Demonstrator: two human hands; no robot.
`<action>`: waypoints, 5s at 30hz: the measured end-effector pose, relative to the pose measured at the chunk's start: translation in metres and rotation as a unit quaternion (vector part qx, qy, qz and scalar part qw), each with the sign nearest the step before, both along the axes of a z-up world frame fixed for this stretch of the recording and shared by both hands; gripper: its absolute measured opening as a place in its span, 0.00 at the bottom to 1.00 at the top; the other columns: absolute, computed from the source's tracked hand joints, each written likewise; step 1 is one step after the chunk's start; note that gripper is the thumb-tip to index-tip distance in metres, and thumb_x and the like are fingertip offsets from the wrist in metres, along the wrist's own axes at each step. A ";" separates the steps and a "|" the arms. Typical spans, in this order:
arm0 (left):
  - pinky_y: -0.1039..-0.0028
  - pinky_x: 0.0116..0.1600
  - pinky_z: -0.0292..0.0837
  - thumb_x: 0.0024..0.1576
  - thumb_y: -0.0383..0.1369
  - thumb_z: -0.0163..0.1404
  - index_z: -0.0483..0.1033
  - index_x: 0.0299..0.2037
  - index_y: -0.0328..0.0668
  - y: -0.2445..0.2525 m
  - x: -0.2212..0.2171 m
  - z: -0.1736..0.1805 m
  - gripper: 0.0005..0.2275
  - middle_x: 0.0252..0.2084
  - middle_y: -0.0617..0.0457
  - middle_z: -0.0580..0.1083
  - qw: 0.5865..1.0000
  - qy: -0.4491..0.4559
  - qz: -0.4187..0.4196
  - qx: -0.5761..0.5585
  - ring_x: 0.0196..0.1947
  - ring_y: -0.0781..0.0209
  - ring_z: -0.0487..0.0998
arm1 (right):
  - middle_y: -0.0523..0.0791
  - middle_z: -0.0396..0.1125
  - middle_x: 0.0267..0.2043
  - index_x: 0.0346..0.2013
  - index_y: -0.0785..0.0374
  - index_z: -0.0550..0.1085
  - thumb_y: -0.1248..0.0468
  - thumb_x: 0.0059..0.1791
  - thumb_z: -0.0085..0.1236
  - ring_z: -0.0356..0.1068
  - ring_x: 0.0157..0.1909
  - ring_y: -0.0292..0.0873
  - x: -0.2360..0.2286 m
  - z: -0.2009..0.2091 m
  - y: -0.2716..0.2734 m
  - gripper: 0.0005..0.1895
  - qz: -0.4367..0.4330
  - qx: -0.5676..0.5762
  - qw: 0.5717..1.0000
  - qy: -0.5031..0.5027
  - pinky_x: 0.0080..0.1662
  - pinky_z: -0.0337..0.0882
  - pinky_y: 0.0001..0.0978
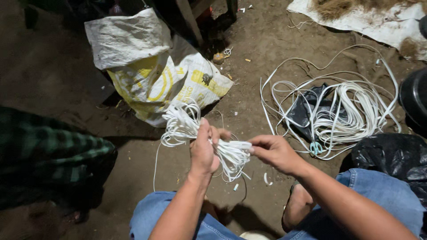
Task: The person gathers loose white cables, coils them into a bundle, and secures the bundle with a small white tie. They then pick up a pair of scissors and cut a single cable segment.
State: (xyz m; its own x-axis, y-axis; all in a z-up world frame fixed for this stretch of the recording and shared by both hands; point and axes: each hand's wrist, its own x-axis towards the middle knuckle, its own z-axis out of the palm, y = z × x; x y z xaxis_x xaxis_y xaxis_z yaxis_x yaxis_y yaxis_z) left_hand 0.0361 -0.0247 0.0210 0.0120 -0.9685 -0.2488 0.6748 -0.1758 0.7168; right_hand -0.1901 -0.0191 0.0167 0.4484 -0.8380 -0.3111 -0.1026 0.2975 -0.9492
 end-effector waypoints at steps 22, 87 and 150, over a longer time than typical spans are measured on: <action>0.74 0.20 0.53 0.72 0.46 0.40 0.58 0.22 0.47 -0.007 0.125 0.071 0.23 0.17 0.60 0.53 0.977 -0.034 0.134 -0.165 0.15 0.68 0.54 | 0.38 0.58 0.22 0.30 0.67 0.77 0.59 0.53 0.58 0.55 0.28 0.31 -0.080 -0.027 -0.027 0.14 0.115 -0.086 0.972 0.184 0.29 0.60 0.28; 0.75 0.26 0.60 0.57 0.42 0.58 0.78 0.30 0.40 0.029 -0.032 -0.016 0.13 0.21 0.59 0.70 0.879 -0.312 -0.358 0.035 0.21 0.71 0.66 | 0.45 0.75 0.42 0.45 0.72 0.77 0.70 0.51 0.59 0.74 0.43 0.35 -0.029 0.008 -0.018 0.09 -0.097 -0.128 0.981 -0.105 0.47 0.75 0.28; 0.72 0.30 0.67 0.61 0.36 0.53 0.70 0.28 0.44 0.017 -0.038 -0.030 0.11 0.19 0.57 0.63 0.993 0.039 -0.005 0.109 0.22 0.63 0.69 | 0.44 0.70 0.43 0.50 0.69 0.71 0.62 0.40 0.67 0.68 0.45 0.36 0.033 -0.030 0.019 0.27 0.117 -0.038 0.992 0.029 0.47 0.72 0.33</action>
State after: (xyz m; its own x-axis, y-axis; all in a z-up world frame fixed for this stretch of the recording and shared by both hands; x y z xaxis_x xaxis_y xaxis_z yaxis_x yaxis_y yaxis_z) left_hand -0.0023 -0.0078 -0.0094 -0.0239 -0.8917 -0.4519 0.7244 -0.3270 0.6069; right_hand -0.1567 -0.0004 -0.0135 0.6161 -0.7356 -0.2817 -0.2152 0.1868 -0.9585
